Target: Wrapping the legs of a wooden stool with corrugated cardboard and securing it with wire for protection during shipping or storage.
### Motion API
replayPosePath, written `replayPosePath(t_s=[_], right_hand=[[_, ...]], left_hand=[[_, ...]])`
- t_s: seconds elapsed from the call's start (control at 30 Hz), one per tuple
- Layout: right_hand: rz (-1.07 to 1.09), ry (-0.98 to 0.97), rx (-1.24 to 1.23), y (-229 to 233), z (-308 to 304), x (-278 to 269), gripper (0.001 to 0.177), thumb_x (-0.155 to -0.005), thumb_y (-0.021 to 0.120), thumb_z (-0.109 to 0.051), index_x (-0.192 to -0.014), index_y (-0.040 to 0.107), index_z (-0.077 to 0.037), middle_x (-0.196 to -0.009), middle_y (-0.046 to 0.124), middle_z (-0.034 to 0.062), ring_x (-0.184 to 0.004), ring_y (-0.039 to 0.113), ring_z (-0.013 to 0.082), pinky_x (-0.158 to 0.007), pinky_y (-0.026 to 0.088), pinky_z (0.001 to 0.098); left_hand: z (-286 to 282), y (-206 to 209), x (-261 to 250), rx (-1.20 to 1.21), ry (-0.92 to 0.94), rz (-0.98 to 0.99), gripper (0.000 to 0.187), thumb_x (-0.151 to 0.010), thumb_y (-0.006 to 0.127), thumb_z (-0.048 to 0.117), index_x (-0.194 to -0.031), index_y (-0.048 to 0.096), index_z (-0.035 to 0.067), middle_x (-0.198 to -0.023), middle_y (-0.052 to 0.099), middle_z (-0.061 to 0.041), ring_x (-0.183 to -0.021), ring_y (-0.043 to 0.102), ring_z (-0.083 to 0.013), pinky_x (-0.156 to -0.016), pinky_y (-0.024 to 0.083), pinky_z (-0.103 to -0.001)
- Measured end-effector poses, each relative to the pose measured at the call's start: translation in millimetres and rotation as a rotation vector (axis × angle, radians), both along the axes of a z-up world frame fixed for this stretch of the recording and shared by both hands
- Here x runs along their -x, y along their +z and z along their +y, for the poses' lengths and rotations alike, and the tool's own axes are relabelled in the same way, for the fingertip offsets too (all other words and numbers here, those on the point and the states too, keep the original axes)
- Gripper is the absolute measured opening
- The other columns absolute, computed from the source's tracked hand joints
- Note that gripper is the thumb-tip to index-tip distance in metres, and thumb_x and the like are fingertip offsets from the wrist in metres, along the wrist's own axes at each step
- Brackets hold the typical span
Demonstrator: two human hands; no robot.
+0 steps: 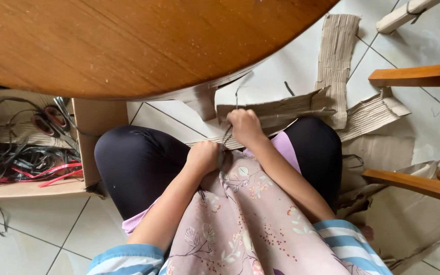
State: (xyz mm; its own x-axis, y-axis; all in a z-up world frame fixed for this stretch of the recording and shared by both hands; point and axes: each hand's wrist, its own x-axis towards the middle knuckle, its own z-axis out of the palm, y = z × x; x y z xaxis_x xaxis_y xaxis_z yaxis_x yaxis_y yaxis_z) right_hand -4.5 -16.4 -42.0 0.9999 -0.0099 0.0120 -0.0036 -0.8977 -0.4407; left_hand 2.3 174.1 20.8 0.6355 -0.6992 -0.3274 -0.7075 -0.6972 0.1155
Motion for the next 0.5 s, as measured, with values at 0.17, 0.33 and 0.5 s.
replayPosePath(t_s=[0.17, 0.33, 0.5], right_hand=[[-0.145, -0.011, -0.369, 135, -39, 27, 0.021, -0.085, 0.062, 0.001, -0.097, 0.063, -0.016, -0.087, 0.069, 0.004, -0.094, 0.071, 0.0311, -0.085, 0.052, 0.0425], [-0.158, 0.068, -0.629, 233, -51, 63, 0.01, -0.089, 0.075, -0.003, -0.095, 0.068, -0.009, -0.082, 0.07, 0.0119, -0.084, 0.073, 0.0329, -0.081, 0.055, 0.0442], [-0.247, 0.449, -0.914, 306, -49, 67, 0.008, -0.091, 0.07, 0.003, -0.091, 0.07, -0.006, -0.083, 0.07, 0.0077, -0.074, 0.067, 0.0219, -0.075, 0.056, 0.0361]], left_hand=[[2, 4, -13, 0.201, 0.377, 0.214, 0.021, -0.086, 0.063, 0.031, -0.103, 0.075, 0.03, -0.088, 0.076, -0.005, -0.087, 0.076, -0.0304, -0.076, 0.062, -0.044], [3, 56, -11, 0.544, 0.57, 0.284, 0.038, -0.088, 0.067, 0.017, -0.123, 0.057, 0.012, -0.118, 0.067, -0.013, -0.119, 0.065, -0.0316, -0.101, 0.054, -0.048], [14, 112, -5, 1.107, 0.421, 0.26, 0.068, -0.077, 0.064, -0.004, -0.142, 0.044, -0.002, -0.133, 0.051, -0.028, -0.137, 0.043, -0.0501, -0.116, 0.035, -0.058]])
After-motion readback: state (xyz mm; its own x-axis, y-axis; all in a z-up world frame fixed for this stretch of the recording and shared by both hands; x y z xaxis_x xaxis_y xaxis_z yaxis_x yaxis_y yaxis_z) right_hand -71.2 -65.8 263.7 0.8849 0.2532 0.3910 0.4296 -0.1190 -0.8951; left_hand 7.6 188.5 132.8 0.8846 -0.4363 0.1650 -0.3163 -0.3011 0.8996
